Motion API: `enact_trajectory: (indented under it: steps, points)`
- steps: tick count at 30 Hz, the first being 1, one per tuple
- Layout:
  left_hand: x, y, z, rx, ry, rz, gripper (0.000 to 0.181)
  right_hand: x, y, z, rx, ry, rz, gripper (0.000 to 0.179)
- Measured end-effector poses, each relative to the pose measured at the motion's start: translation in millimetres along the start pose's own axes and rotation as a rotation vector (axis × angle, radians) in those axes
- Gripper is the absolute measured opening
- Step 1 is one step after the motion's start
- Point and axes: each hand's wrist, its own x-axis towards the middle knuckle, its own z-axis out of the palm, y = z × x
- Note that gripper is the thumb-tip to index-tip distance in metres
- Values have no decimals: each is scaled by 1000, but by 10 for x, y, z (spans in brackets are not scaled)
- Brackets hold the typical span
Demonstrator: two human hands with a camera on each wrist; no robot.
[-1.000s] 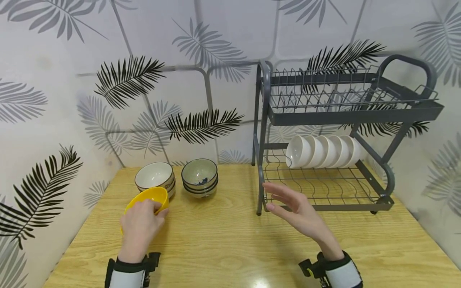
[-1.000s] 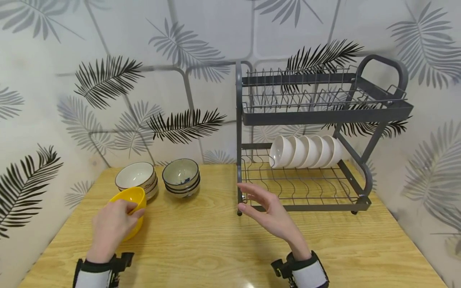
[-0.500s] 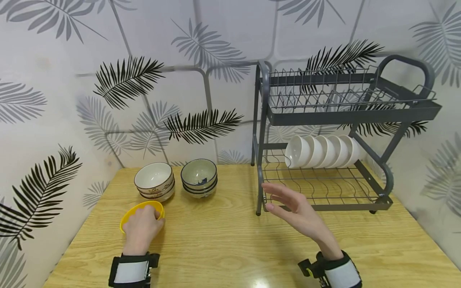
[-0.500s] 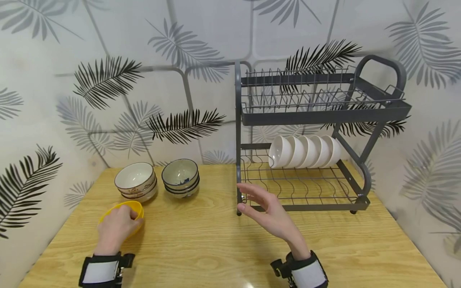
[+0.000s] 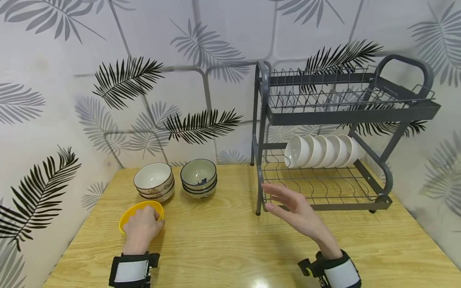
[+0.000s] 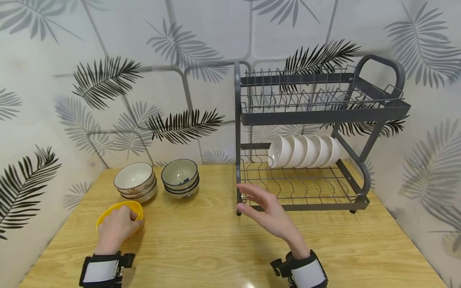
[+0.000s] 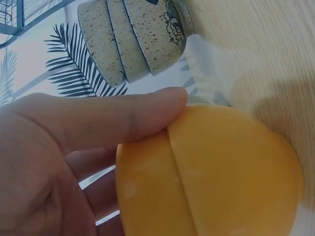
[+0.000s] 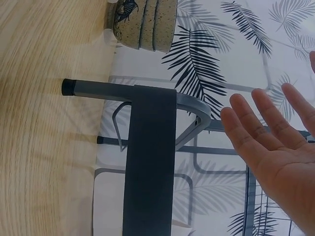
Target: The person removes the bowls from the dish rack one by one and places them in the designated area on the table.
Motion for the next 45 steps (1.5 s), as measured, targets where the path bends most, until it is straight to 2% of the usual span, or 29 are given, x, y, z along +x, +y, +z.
enact_trajectory:
  steps: [5, 8, 10, 12, 14, 16, 18, 20, 24, 28, 32, 37, 40, 45]
  points:
    - [-21, 33, -5, 30, 11, -10, 33, 3, 2, 1, 7, 3, 3, 47]
    - [-52, 81, 12, 48, 61, -9, 26, 4, 1, -4, 12, 6, 12, 47]
    - [-74, 149, 45, 67, 146, 38, 29, 1, 3, -11, 10, 8, 16, 47]
    - [-87, 248, 96, 69, 225, 116, 46, -2, 5, -22, 6, 11, 21, 47]
    - [-94, 370, 155, 57, 251, 197, 65, -2, 10, -31, 5, 14, 15, 47]
    - [-98, 481, 221, 32, 216, 273, 78, 0, 9, -39, 8, 17, 11, 47]
    - [-104, 575, 296, -10, 146, 306, 83, 0, 7, -43, 8, 23, 5, 47]
    - [-112, 648, 375, -48, 107, 337, 88, -4, 6, -46, -2, 35, 5, 47]
    - [-117, 754, 510, -170, 145, 419, 94, -7, 17, -54, -37, 99, -12, 43]
    - [-109, 822, 582, -330, 175, 475, 91, 6, 44, -65, -55, 224, -69, 39]
    - [-100, 861, 613, -449, 159, 493, 86, 16, 87, -99, -68, 361, -98, 36]
    - [-93, 883, 620, -560, 129, 503, 83, 52, 150, -204, -147, 474, -40, 38]
    - [-90, 877, 610, -609, 119, 493, 81, 104, 181, -312, -203, 479, 12, 45]
    - [-91, 858, 592, -669, 102, 477, 76, 229, 196, -563, -294, 399, 138, 61]
